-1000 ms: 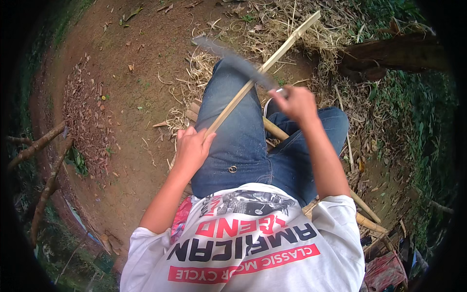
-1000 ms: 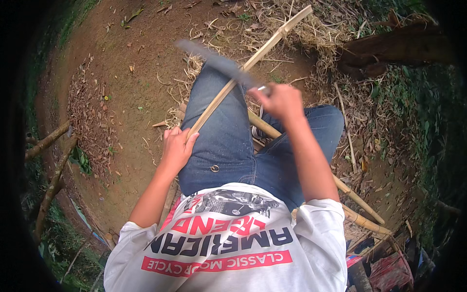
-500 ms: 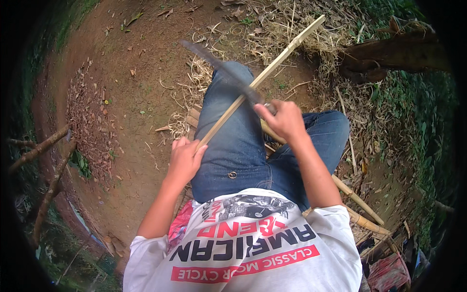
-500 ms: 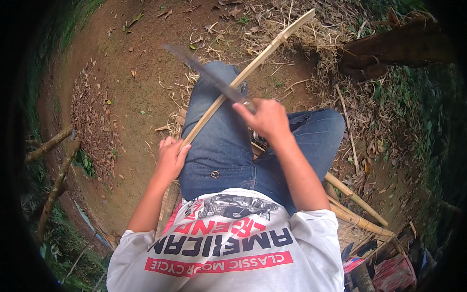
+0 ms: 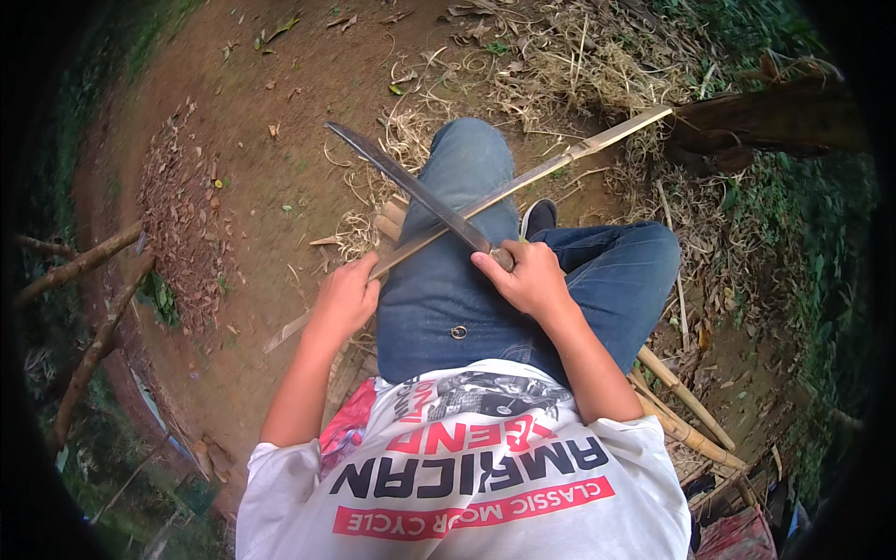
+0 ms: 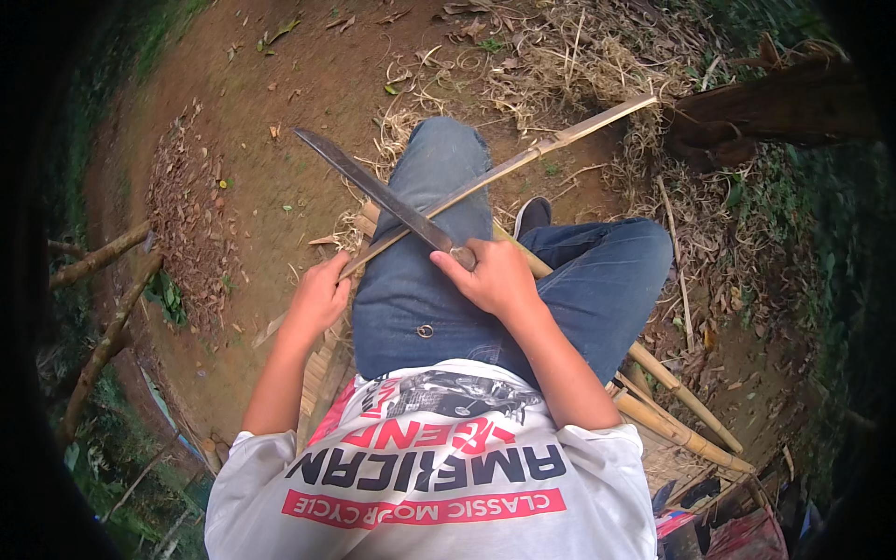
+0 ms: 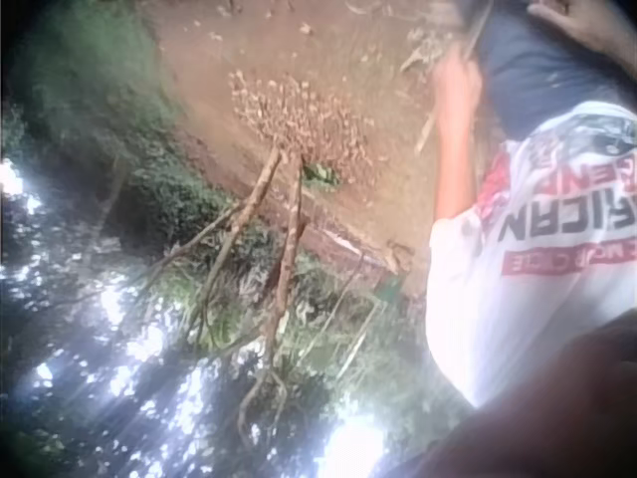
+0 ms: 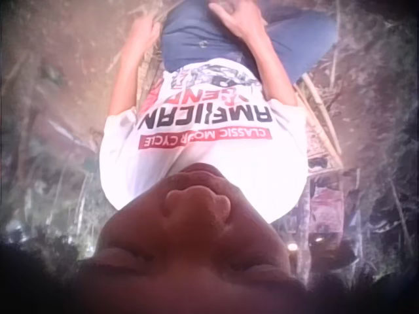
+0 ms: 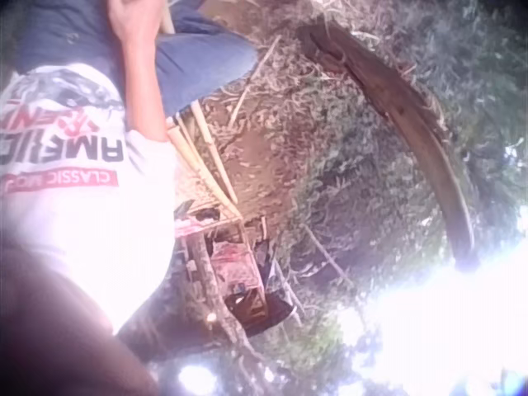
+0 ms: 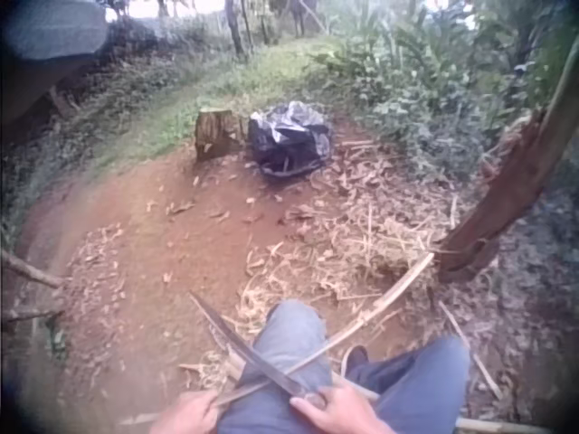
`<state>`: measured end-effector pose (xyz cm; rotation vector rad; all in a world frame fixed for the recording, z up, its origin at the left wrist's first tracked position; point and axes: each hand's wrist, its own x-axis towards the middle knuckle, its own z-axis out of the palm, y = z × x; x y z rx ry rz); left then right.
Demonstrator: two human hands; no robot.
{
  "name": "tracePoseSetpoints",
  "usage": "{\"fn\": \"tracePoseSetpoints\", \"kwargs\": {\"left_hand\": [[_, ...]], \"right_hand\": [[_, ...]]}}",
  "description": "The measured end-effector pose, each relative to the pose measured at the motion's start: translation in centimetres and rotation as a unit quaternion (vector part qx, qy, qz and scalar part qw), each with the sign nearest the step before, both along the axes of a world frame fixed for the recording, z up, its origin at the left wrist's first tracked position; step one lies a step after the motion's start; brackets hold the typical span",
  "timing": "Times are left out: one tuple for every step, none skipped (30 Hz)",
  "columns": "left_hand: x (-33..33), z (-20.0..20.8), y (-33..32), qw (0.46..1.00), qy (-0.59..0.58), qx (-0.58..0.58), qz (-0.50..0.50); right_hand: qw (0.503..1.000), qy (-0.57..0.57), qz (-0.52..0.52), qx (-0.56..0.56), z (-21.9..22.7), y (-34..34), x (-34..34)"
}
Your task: The person shaves a piece of bamboo by hand using a machete, removing thin strips of wood while holding the material across their lap.
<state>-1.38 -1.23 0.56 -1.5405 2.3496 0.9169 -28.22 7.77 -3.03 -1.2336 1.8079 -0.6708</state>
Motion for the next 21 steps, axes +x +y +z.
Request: {"fn": "tracePoseSetpoints", "kwargs": {"left_hand": [[-0.6,0.1,0.1,1.0,-0.004,-0.001,0.007],[-1.2,0.3,0.2,1.0,-0.008,-0.003,0.014],[-1.6,0.3,0.2,1.0,-0.012,-0.004,0.021],[-1.8,0.2,0.3,1.0,-0.006,0.002,0.023],[-2.0,0.1,0.3,1.0,-0.001,0.007,0.024],[-2.1,-0.1,0.4,1.0,0.005,0.013,0.026],[-2.1,-0.5,0.5,0.999,0.026,0.03,0.036],[-2.0,-1.1,0.6,0.997,0.047,0.047,0.046],[-1.8,-1.6,0.7,0.994,0.069,0.064,0.057],[-1.6,-1.9,0.9,0.992,0.076,0.076,0.073],[-1.3,-2.1,1.1,0.989,0.083,0.087,0.089],[-1.1,-2.2,1.3,0.985,0.09,0.098,0.106],[-0.8,-1.9,1.3,0.979,0.098,0.12,0.131],[-0.8,-1.2,1.2,0.972,0.106,0.142,0.157],[-0.5,-0.9,1.2,0.963,0.114,0.163,0.184],[-0.1,-0.8,1.2,0.968,0.11,0.143,0.176],[0.4,-0.7,1.0,0.972,0.105,0.124,0.167],[0.9,-0.7,1.0,0.977,0.1,0.105,0.159],[1.2,-0.4,1.0,0.979,0.091,0.098,0.154],[1.3,0.2,1.0,0.978,0.094,0.094,0.16],[1.2,1.0,1.0,0.977,0.098,0.089,0.165]], "right_hand": [[1.0,0.002,0.002,0.005,-0.1,0.2,-0.1],[1.0,0.004,0.004,0.01,-0.1,0.3,-0.2],[1.0,0.006,0.006,0.015,-0.1,0.4,-0.3],[1.0,0.01,0.004,0.011,0.0,0.4,-0.3],[1.0,0.014,0.003,0.007,0.0,0.4,-0.3],[1.0,0.018,0.002,0.002,0.2,0.3,-0.3],[1.0,0.025,0.006,-0.004,0.3,0.2,-0.3],[0.999,0.033,0.01,-0.01,0.5,0.0,-0.2],[0.999,0.04,0.014,-0.016,0.6,-0.2,-0.2],[0.998,0.051,0.019,-0.014,0.8,-0.3,-0.2],[0.998,0.062,0.025,-0.012,0.9,-0.5,-0.2],[0.997,0.073,0.031,-0.011,1.0,-0.6,-0.1],[0.997,0.066,0.025,-0.005,1.0,-0.7,0.0],[0.998,0.06,0.019,0.0,0.9,-0.7,0.1],[0.998,0.053,0.014,0.006,0.8,-0.7,0.1],[0.998,0.052,0.015,0.009,0.7,-0.8,0.1],[0.998,0.051,0.017,0.013,0.6,-0.7,0.1],[0.998,0.051,0.02,0.017,0.5,-0.7,0.2],[0.998,0.052,0.012,0.013,0.6,-0.7,0.2],[0.998,0.052,0.016,0.026,0.6,-0.6,0.2],[0.998,0.052,0.019,0.038,0.5,-0.6,0.2]]}}
